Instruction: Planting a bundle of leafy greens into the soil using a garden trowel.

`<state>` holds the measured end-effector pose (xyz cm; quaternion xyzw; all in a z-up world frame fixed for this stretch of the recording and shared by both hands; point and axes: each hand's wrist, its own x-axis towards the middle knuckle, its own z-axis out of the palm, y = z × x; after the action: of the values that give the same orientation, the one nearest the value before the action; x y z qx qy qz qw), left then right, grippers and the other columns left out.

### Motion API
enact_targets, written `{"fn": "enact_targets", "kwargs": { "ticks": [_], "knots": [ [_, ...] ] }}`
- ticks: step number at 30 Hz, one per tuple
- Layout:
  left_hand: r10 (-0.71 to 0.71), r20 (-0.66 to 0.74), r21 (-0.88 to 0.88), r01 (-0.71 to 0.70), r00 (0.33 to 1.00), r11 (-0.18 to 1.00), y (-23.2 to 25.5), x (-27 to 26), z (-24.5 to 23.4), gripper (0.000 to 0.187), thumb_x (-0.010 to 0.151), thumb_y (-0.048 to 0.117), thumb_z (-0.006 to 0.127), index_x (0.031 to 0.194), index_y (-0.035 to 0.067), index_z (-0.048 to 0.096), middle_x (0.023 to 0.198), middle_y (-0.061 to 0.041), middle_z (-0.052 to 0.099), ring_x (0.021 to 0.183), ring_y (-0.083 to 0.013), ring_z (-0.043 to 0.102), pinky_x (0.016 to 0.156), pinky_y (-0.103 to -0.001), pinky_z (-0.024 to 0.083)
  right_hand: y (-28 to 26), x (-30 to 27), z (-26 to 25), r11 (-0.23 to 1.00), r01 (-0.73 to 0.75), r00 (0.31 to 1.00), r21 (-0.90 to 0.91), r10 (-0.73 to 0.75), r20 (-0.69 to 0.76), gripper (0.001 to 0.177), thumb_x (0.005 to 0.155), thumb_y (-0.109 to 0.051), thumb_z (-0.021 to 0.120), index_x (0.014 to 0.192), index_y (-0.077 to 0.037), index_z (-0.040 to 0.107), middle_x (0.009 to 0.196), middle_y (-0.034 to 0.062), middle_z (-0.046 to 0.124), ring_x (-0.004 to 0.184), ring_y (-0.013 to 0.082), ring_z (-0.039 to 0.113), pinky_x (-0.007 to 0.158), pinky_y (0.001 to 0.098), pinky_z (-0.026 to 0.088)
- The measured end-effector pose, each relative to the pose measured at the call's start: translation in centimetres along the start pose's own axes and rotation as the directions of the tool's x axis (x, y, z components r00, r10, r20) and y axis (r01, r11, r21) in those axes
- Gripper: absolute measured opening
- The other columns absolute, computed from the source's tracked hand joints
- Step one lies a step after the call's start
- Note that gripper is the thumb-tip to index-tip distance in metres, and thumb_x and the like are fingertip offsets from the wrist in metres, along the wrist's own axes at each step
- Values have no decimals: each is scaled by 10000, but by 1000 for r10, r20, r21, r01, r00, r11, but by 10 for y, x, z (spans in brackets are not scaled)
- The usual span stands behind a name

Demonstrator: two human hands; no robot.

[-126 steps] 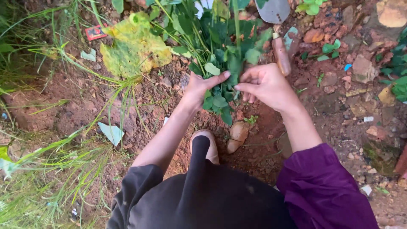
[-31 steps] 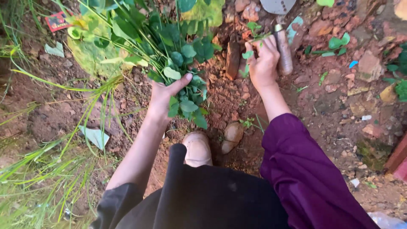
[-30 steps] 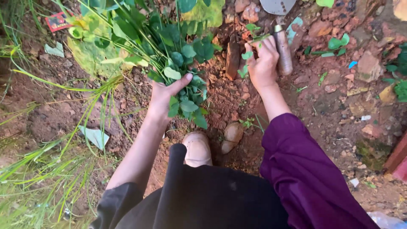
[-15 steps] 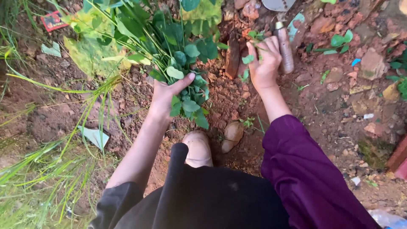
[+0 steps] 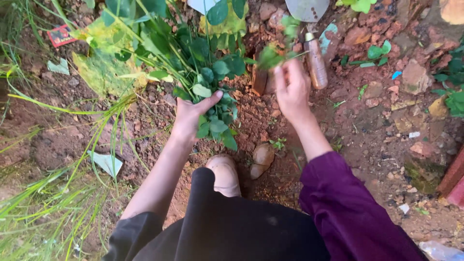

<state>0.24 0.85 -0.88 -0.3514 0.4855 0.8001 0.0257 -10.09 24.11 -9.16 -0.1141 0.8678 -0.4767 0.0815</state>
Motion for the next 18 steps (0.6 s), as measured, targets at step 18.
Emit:
{"fn": "enact_targets", "kwargs": {
  "ticks": [18],
  "knots": [
    [49,172,219,-87,984,972,-12,-14,16,515,765,-17,889,1225,32,664,1125,-77,757,1010,-179,733,964,-348,605,-99,-11,-39,946,31,961,324,-118,252,165,818,-106,894,899,-34,769,957,44,666,890,153,642,805,299,517]
  ]
}}
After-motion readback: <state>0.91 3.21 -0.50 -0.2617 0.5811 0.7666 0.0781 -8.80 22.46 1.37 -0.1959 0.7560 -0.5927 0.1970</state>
